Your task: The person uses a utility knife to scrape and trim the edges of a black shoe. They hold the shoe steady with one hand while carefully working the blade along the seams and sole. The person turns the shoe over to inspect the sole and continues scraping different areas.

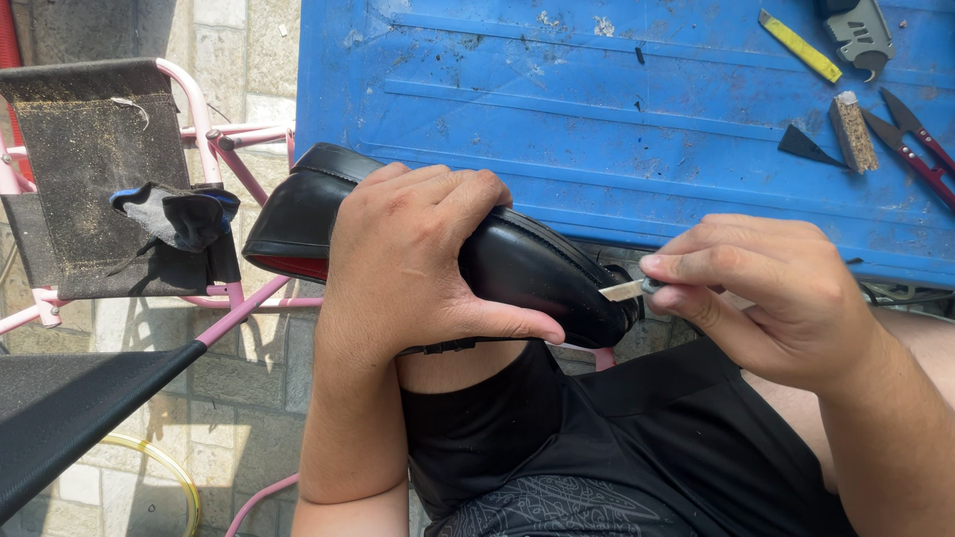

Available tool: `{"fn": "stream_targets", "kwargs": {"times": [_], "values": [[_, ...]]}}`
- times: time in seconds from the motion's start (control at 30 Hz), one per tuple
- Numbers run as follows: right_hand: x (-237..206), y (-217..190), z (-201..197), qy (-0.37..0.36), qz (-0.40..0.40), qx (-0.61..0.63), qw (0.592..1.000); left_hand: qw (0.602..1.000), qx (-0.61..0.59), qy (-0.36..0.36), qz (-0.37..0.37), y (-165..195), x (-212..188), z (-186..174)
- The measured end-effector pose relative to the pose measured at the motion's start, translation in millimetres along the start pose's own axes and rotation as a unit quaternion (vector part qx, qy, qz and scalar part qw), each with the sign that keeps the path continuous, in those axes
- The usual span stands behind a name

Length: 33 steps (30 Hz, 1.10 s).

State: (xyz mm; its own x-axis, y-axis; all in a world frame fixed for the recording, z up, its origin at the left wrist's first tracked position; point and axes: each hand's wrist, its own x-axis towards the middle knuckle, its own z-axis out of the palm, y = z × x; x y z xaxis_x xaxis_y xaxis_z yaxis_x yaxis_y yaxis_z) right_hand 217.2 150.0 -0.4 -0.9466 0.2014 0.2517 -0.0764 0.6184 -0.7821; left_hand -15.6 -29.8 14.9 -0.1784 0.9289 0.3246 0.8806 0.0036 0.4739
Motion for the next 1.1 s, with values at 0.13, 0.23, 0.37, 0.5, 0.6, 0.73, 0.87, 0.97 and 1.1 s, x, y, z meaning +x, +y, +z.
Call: {"fn": "stream_targets", "kwargs": {"times": [0.13, 0.23, 0.37, 0.5, 0.6, 0.73, 0.87, 0.97, 1.1], "values": [[-9, 1, 4, 0.017, -0.004, 0.002, 1.0, 1.0, -0.003, -0.016, -0.015, -1, 0, 0], [-15, 2, 8, 0.036, 0.002, 0.013, 0.999, 1.0, -0.002, -0.011, -0.006, 0, 0, -1], [-18, 5, 11, 0.044, -0.013, 0.021, 0.999, 1.0, 0.002, -0.011, -0.009, 1, 1, 0], [-21, 6, 16, 0.063, -0.031, 0.033, 0.997, 1.0, 0.006, -0.006, 0.001, 0, 2, -1], [-24, 9, 23, 0.074, -0.05, 0.038, 0.995, 1.0, 0.007, -0.01, 0.0, 0, 2, -2], [-30, 13, 32, 0.098, -0.05, 0.053, 0.993, 1.0, 0.006, -0.014, 0.0, -1, 2, -2], [-35, 19, 37, 0.106, -0.057, 0.065, 0.991, 1.0, 0.003, -0.015, 0.005, -1, 2, -4], [-36, 22, 42, 0.108, -0.064, 0.076, 0.989, 1.0, 0.0, -0.016, 0.006, -1, 3, -4], [-38, 24, 45, 0.102, -0.073, 0.077, 0.989, 1.0, -0.001, -0.013, 0.012, -1, 2, -5]]}}
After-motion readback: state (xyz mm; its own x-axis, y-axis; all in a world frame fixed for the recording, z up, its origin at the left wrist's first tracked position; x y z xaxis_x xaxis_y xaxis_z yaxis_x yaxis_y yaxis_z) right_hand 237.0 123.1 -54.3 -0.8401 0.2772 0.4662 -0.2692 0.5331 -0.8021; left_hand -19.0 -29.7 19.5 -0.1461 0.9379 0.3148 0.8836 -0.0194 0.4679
